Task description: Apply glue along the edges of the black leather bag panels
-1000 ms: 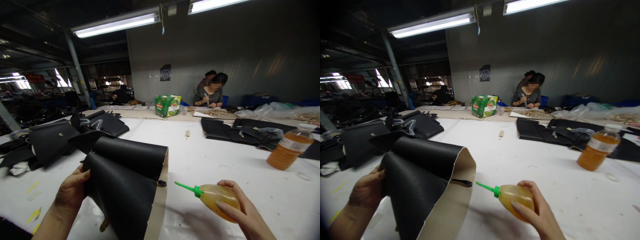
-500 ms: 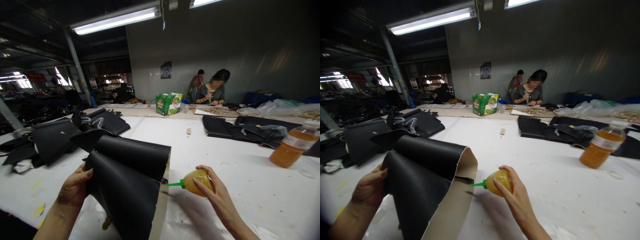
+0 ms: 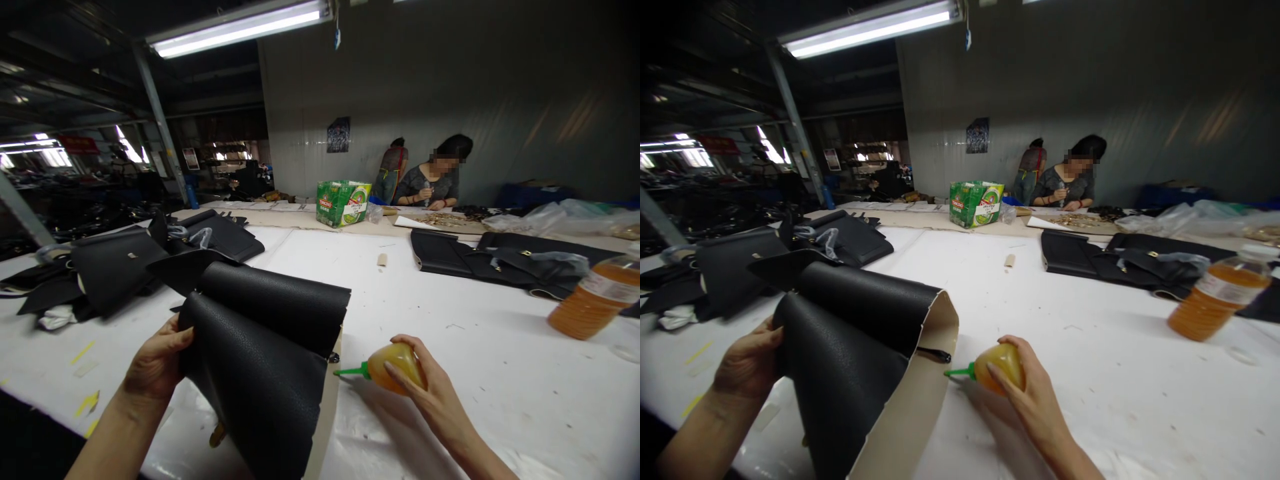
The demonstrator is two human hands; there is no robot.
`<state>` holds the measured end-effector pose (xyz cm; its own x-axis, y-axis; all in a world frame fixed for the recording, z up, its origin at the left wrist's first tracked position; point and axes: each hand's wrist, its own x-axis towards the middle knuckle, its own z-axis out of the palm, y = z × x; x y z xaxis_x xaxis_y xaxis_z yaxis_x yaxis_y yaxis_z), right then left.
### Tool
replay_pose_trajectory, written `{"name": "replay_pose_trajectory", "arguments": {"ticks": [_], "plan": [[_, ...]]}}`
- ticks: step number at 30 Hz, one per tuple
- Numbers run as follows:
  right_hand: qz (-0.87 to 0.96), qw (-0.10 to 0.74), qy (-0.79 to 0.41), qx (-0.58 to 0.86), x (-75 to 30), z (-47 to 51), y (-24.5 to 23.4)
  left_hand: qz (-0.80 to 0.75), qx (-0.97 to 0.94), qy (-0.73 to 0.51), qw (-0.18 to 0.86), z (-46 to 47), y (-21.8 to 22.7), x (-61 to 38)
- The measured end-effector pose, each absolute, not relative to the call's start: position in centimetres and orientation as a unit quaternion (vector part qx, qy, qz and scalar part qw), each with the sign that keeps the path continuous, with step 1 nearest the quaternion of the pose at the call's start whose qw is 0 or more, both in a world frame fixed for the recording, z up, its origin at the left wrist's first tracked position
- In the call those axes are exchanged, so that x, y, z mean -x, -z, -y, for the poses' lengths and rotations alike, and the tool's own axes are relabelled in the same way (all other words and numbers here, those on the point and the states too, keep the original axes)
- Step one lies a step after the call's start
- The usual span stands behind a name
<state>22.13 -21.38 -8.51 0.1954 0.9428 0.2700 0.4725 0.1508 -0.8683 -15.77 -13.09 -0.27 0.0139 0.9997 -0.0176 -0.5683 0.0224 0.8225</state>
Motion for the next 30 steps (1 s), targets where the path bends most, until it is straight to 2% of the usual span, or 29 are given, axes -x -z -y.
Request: {"name": "replay_pose_trajectory", "arguments": {"ticks": [4,9,15,22,30], "plan": [[0.602,0.489,-0.228,0.588,-22.2,21.4,8.7,-0.327,-0.339,-0.616,0.631,13.0,0.3,15.7],[0.634,0.461,-0.287,0.552,-22.3,22.8,8.4,-0.339,-0.35,-0.607,0.627,12.9,0.3,15.7],[0.612,0.507,-0.24,0.557,-22.5,21.8,8.5,-0.345,-0.346,-0.606,0.628,13.1,0.0,15.1],[0.596,0.481,-0.325,0.554,-22.5,23.2,8.8,-0.338,-0.345,-0.611,0.627,13.0,0.3,15.7],[0.581,0.508,-0.268,0.576,-23.1,21.4,9.2,-0.338,-0.348,-0.607,0.629,13.2,0.1,15.3]]}}
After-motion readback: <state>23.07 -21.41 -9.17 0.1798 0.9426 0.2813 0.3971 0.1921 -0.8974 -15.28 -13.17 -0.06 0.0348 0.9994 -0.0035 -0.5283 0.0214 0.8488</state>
